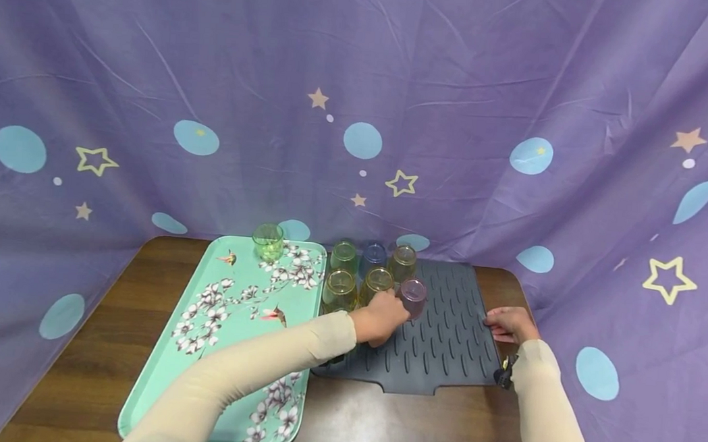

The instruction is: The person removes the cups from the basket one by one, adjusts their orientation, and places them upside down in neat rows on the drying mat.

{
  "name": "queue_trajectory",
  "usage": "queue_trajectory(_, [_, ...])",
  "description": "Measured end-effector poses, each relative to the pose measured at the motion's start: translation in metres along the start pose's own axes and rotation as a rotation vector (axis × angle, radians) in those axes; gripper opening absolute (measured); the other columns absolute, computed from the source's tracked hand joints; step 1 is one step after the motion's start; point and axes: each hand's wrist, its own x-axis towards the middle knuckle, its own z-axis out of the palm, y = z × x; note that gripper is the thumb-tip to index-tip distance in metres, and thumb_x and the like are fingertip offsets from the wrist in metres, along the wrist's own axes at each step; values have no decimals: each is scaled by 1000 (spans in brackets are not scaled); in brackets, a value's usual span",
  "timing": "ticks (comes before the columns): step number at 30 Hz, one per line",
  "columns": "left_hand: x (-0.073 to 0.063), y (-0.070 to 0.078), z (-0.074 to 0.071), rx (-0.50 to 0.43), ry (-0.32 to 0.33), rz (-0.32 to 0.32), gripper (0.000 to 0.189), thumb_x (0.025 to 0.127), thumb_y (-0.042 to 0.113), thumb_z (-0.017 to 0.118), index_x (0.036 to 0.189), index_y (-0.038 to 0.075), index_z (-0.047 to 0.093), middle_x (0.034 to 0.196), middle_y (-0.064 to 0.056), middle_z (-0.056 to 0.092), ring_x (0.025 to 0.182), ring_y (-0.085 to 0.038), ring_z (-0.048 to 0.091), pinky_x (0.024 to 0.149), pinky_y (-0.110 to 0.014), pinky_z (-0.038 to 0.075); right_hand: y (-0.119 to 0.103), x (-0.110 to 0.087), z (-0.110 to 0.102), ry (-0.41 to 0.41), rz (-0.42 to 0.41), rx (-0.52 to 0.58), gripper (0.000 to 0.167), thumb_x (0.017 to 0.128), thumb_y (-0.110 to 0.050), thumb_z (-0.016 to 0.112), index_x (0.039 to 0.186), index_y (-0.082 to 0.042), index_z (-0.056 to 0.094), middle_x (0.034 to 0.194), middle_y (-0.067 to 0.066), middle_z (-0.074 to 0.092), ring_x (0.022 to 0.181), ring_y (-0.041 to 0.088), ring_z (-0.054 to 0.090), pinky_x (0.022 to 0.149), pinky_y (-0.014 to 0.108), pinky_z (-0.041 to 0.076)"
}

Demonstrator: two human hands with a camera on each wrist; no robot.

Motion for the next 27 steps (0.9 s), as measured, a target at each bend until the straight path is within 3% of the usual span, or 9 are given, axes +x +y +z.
queue_trajectory(6, [-1,1,1,-6,-36,-9,51,82,37,82,130,36,65,121,9,70,106,-14,59,84,-31,55,0,-2,0,6,-1,5,8,93,-3,67,88,-10,69,67,-4,64,63,8,64,64,26,61])
queue_trajectory(21, [0,3,3,-36,-30,-25,45,85,34,79,128,36,67,120,9,70,106,-15,58,82,-34,56,3,2,0,-6,-5,-1,8,92,-4,67,87,-10,68,67,-4,62,62,8,64,62,26,60])
queue_trajectory(27, [-5,-1,0,-76,-39,-23,49,88,35,76,135,36,61,128,8,67,113,-14,56,88,-33,54,3,3,-1,-7,-10,8,11,92,-4,67,85,-12,68,66,-4,62,61,8,64,62,25,60])
